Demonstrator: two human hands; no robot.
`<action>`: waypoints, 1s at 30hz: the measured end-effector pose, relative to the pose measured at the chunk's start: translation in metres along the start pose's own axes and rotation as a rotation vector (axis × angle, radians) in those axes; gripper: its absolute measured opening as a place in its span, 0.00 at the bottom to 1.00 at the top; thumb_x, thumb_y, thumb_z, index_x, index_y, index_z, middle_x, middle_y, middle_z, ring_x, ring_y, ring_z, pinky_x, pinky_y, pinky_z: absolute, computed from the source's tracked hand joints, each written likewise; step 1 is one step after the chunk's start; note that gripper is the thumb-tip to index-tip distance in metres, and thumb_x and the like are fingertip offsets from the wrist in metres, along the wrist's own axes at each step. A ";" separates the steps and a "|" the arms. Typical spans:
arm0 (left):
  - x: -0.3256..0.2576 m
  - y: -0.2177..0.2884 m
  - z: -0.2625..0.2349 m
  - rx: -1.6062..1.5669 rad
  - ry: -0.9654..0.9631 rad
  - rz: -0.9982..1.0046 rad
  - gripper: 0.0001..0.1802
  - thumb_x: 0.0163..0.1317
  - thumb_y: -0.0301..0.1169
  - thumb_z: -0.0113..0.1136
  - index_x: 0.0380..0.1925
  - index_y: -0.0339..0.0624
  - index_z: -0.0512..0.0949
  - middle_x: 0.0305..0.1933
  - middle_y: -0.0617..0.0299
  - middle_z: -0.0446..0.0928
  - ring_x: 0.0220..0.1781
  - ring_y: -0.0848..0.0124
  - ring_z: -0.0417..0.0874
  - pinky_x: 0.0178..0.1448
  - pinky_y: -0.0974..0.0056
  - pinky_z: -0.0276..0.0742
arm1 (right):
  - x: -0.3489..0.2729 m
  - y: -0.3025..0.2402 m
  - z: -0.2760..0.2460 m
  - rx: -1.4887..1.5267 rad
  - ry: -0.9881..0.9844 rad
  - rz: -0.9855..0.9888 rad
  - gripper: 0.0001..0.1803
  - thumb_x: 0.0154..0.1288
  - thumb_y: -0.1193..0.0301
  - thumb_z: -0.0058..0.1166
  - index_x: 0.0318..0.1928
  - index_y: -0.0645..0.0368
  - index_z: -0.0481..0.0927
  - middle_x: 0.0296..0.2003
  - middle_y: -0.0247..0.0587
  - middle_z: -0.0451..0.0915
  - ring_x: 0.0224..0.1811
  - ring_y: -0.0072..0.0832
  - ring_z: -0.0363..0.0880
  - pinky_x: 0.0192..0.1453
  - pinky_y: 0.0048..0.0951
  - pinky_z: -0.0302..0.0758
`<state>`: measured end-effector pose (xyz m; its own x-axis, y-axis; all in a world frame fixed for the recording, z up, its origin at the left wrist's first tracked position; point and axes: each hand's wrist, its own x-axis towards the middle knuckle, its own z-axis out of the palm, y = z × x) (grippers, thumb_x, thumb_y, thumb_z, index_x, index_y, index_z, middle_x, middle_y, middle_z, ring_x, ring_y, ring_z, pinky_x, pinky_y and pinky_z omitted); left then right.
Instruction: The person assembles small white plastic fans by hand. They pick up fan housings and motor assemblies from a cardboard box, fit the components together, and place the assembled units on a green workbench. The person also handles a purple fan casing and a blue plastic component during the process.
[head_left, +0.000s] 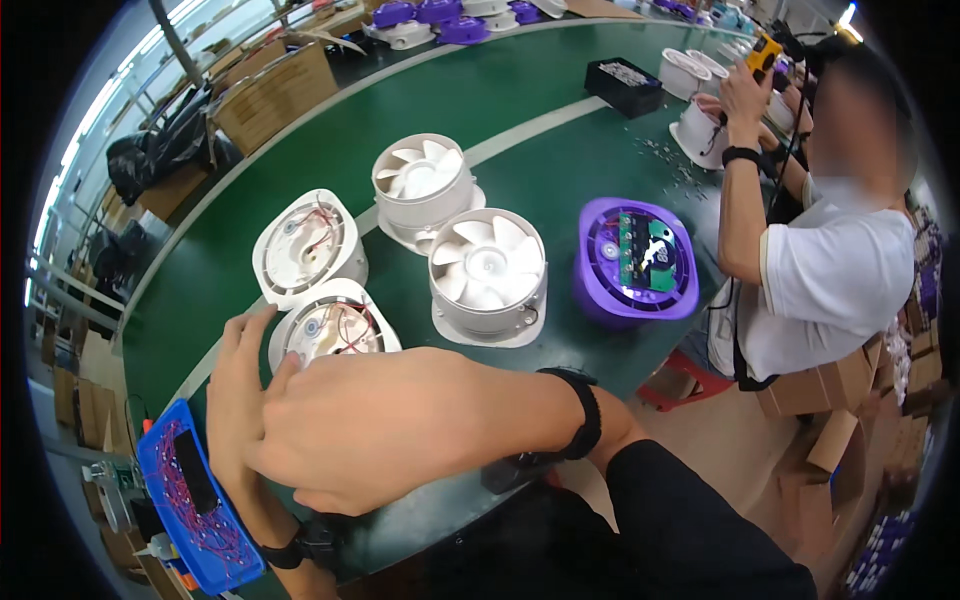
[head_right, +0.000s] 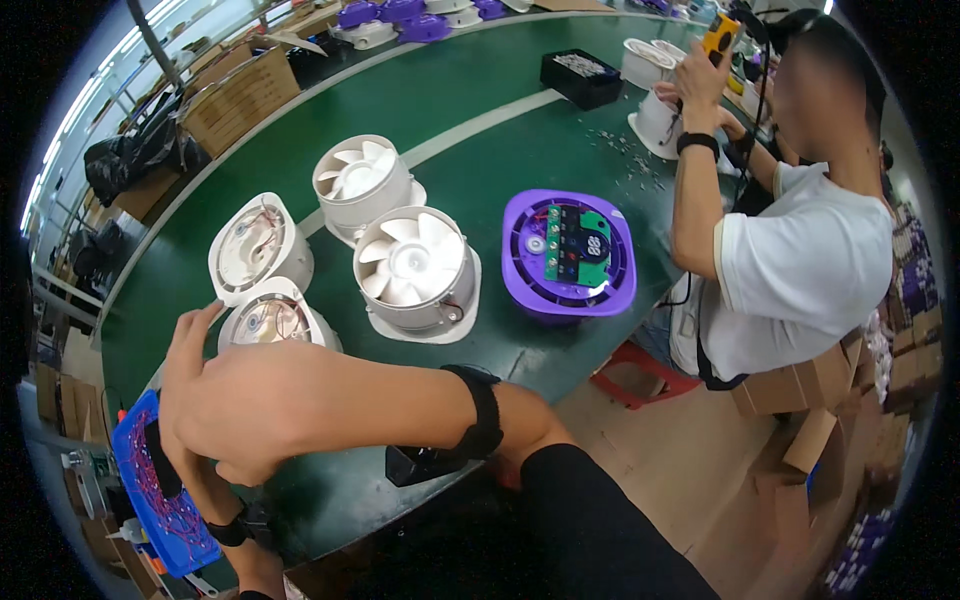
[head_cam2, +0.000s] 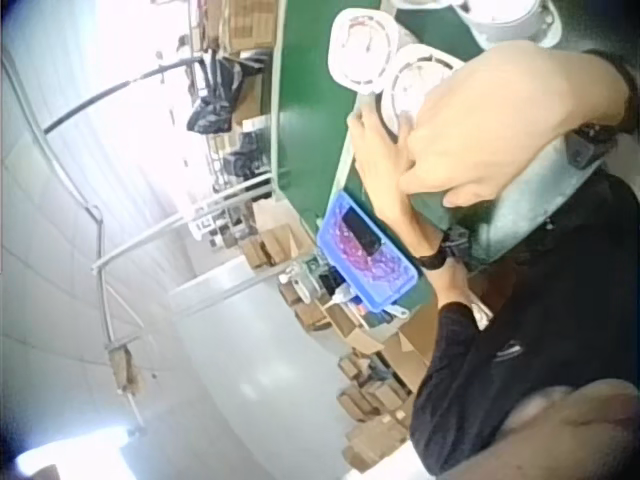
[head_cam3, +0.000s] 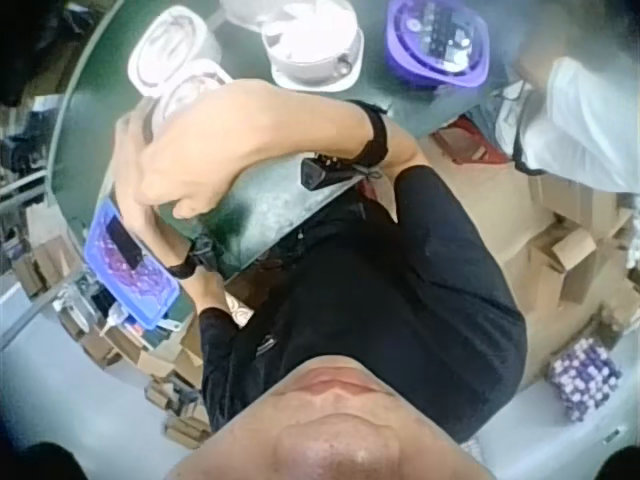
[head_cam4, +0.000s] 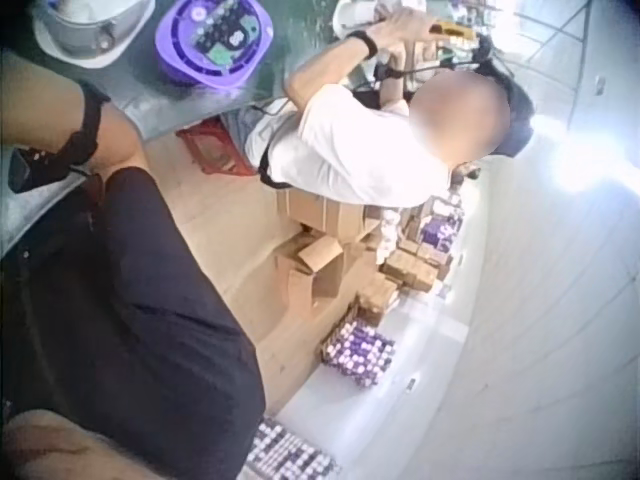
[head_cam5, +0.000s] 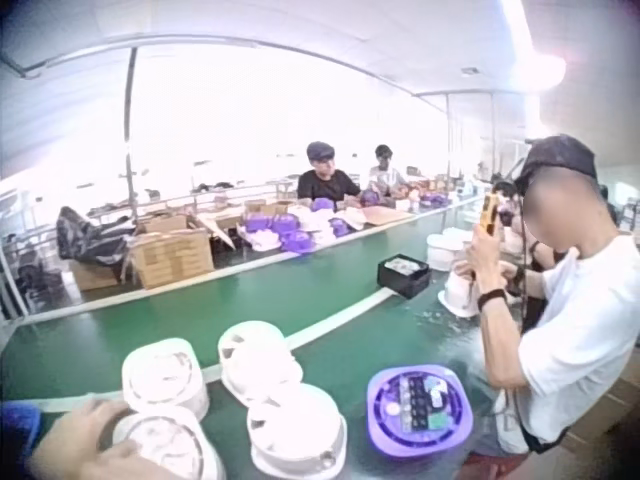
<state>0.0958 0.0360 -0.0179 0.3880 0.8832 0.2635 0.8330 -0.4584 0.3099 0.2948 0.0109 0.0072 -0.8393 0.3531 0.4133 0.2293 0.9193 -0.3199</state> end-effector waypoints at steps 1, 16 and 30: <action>0.006 0.007 -0.006 -0.053 -0.078 -0.060 0.31 0.57 0.30 0.64 0.62 0.39 0.69 0.50 0.46 0.76 0.51 0.47 0.78 0.53 0.56 0.75 | -0.001 0.001 -0.002 0.018 -0.013 0.008 0.16 0.59 0.64 0.57 0.29 0.67 0.77 0.21 0.52 0.78 0.27 0.45 0.83 0.34 0.36 0.80; 0.000 0.001 -0.054 -0.327 -0.302 0.067 0.34 0.55 0.28 0.64 0.65 0.42 0.69 0.47 0.53 0.80 0.48 0.63 0.80 0.54 0.60 0.75 | -0.168 -0.011 -0.040 -0.481 0.321 1.005 0.33 0.51 0.62 0.72 0.58 0.54 0.77 0.60 0.57 0.71 0.62 0.54 0.71 0.65 0.45 0.69; -0.010 -0.002 -0.065 -0.394 -0.296 0.005 0.31 0.60 0.33 0.56 0.65 0.42 0.70 0.46 0.53 0.79 0.48 0.64 0.79 0.54 0.60 0.75 | -0.218 0.021 0.018 -0.958 0.686 1.039 0.19 0.63 0.65 0.62 0.55 0.53 0.83 0.55 0.54 0.79 0.59 0.53 0.77 0.63 0.45 0.72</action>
<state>0.0646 0.0219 0.0380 0.5345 0.8450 0.0124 0.6403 -0.4146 0.6466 0.4741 -0.0500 -0.1046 0.1929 0.6405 0.7433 0.9805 -0.0970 -0.1708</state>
